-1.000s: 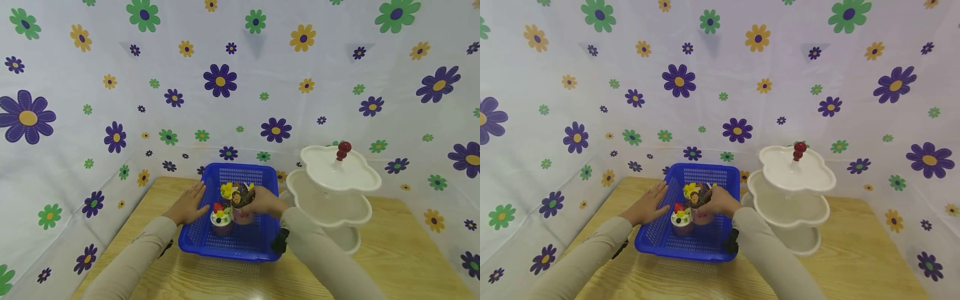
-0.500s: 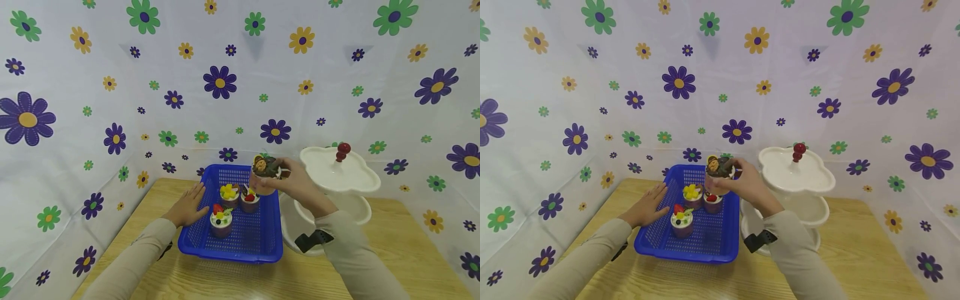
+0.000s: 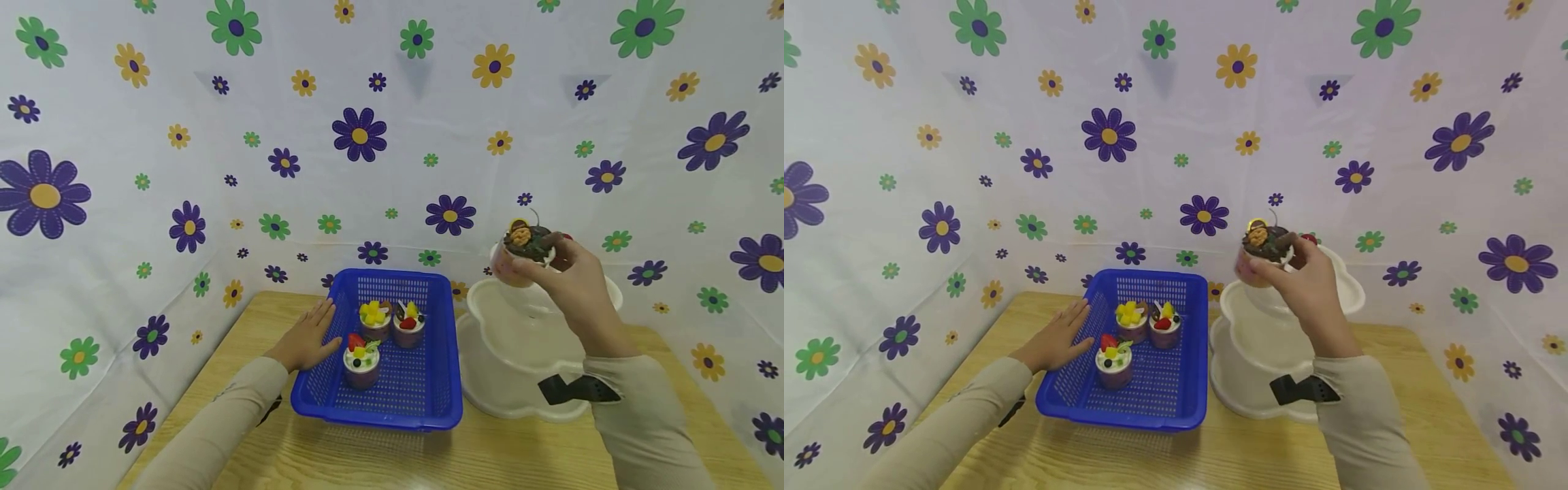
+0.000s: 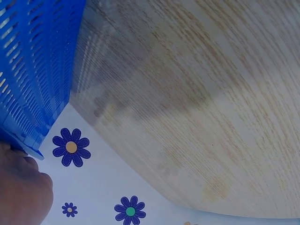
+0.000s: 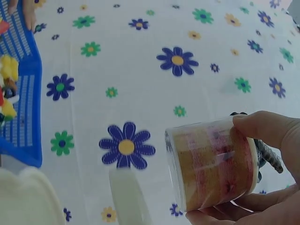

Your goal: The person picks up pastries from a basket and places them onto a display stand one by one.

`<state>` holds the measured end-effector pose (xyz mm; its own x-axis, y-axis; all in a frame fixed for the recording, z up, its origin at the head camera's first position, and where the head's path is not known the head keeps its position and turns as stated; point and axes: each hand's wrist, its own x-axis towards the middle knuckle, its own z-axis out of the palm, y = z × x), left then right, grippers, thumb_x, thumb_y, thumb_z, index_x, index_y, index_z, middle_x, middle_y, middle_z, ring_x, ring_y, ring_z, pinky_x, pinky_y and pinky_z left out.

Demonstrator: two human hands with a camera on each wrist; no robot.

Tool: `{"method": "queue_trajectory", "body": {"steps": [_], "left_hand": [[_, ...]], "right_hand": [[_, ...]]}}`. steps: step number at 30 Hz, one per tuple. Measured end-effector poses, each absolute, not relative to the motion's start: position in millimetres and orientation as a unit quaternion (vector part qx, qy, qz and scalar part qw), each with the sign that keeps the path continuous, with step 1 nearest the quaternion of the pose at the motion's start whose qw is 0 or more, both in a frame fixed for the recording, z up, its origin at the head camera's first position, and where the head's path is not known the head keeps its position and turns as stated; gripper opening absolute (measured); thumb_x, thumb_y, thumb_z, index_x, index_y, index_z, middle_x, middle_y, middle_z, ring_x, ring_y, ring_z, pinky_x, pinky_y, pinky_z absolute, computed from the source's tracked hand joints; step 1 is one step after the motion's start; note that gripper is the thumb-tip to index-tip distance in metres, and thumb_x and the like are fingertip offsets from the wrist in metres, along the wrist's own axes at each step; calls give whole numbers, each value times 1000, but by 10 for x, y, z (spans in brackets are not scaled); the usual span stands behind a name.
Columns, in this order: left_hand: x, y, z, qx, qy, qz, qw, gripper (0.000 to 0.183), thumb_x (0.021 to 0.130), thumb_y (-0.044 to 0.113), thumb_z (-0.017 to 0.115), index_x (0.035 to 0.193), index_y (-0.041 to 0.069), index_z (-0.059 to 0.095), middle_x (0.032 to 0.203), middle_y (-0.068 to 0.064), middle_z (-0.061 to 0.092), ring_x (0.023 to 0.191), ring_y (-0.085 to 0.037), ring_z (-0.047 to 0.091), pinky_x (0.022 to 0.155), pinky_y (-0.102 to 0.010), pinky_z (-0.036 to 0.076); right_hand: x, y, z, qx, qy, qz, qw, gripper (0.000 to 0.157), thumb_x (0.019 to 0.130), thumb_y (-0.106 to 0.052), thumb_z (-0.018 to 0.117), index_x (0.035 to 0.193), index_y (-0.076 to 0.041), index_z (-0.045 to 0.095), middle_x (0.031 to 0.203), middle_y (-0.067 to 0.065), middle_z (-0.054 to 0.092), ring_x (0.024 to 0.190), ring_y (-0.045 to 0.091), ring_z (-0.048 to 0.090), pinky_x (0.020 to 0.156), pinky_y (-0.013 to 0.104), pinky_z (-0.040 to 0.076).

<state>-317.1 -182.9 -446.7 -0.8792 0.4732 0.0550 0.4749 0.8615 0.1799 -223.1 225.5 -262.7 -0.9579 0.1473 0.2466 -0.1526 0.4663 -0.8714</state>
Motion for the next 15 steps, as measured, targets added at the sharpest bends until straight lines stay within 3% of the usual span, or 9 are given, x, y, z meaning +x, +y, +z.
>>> {"method": "queue_trajectory", "body": {"steps": [5,10,15], "left_hand": [[-3174,-1813,-4469,-242,-965,-97,5,73,99,40,44,150,-5,19,158,-21,13,145,-39,12,116,-55,14],[-3189,-1827,-4496,-249,-963,-101,14,73,98,41,43,149,-6,20,158,-22,15,145,-40,13,115,-57,14],[-3208,-1838,-4522,-246,-964,-99,14,74,99,43,42,150,-5,20,158,-21,14,145,-39,13,115,-57,15]], "right_hand": [[-2223,2440,-2701,-29,-844,515,149,78,84,-39,73,145,-3,40,147,16,39,122,29,41,92,37,43],[-2220,2527,-2775,-33,-852,503,140,76,85,-38,72,143,0,42,142,19,42,116,24,44,84,22,43],[-2220,2556,-2808,-33,-852,507,129,78,85,-37,73,144,2,39,145,22,38,126,34,39,98,43,42]]}}
